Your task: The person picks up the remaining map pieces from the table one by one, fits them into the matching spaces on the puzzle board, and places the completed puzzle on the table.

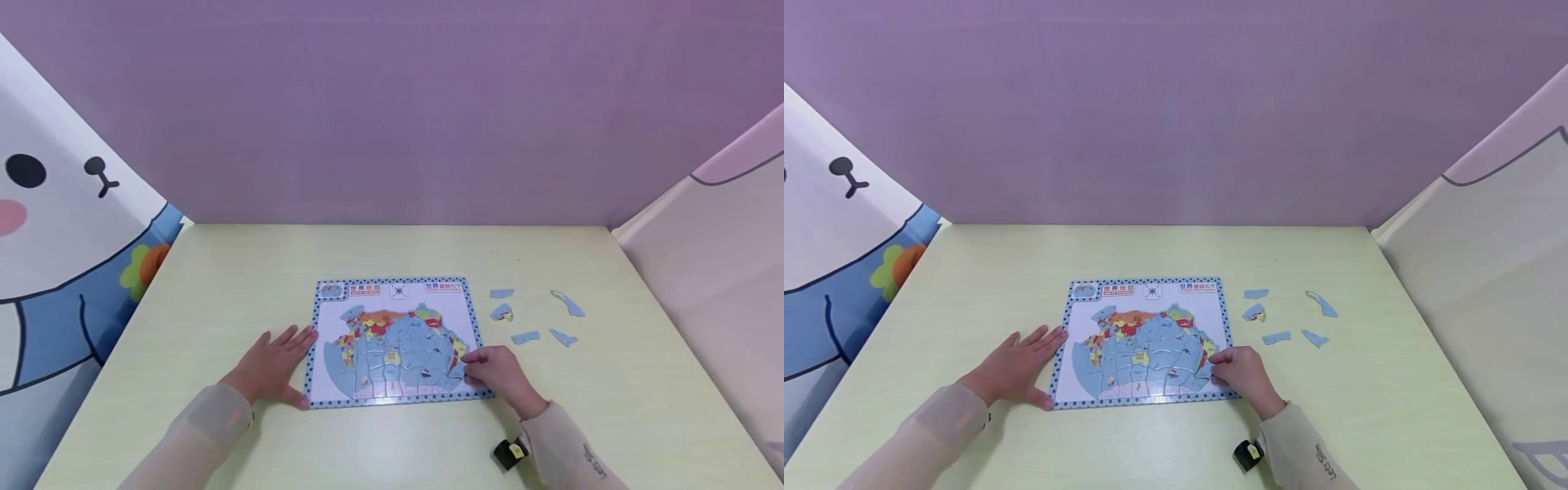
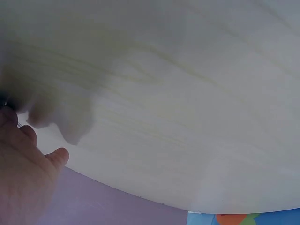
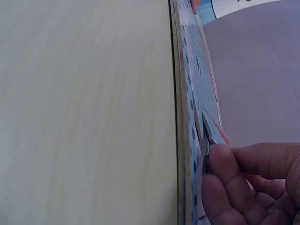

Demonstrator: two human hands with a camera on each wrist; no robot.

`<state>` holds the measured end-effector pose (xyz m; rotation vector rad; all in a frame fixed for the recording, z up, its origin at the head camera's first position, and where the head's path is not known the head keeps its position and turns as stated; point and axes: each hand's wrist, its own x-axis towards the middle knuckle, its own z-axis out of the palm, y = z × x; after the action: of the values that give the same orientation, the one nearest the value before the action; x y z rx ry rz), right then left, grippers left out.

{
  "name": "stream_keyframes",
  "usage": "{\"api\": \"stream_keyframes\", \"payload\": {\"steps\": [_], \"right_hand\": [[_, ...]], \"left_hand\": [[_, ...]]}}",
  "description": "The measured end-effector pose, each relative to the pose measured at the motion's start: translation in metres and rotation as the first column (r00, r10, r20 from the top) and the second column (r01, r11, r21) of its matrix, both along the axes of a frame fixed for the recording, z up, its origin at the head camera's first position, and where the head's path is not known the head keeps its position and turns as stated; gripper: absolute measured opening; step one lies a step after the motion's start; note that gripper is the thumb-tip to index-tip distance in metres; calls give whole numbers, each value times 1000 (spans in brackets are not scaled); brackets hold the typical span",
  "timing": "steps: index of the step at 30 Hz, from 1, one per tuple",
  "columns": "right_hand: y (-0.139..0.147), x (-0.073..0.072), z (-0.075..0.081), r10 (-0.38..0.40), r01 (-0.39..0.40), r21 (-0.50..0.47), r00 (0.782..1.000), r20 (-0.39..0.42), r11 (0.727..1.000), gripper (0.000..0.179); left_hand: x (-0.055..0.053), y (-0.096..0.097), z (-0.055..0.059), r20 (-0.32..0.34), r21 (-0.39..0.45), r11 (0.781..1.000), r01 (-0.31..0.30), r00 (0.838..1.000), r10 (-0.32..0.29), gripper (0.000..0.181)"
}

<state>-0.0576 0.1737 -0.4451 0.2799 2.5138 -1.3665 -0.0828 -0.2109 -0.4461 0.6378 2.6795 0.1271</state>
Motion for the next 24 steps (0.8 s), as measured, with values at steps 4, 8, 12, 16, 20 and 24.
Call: {"api": "stream_keyframes", "payload": {"steps": [4,8,12,16,20,24], "right_hand": [[-1,0,1,22,-22,24,1000,-14,999,12],[-2,-2,2,70,-67,94,997,-31,993,8],[-4,-3,4,119,-107,190,992,-50,976,4],[-5,-3,5,164,-143,260,985,-60,955,3],[-7,-3,4,174,-153,280,983,-54,948,5],[-7,-4,5,165,-147,275,985,-45,950,5]], "left_hand": [[0,0,0,4,-2,1000,-7,1000,7,114],[1,1,-1,4,4,1000,-16,1000,16,114],[2,2,0,4,8,1000,-20,1000,20,113],[2,2,1,8,11,1000,-23,1000,23,113],[2,2,1,7,12,1000,-18,1000,18,113],[3,1,1,3,20,1000,-15,1000,14,113]]}}
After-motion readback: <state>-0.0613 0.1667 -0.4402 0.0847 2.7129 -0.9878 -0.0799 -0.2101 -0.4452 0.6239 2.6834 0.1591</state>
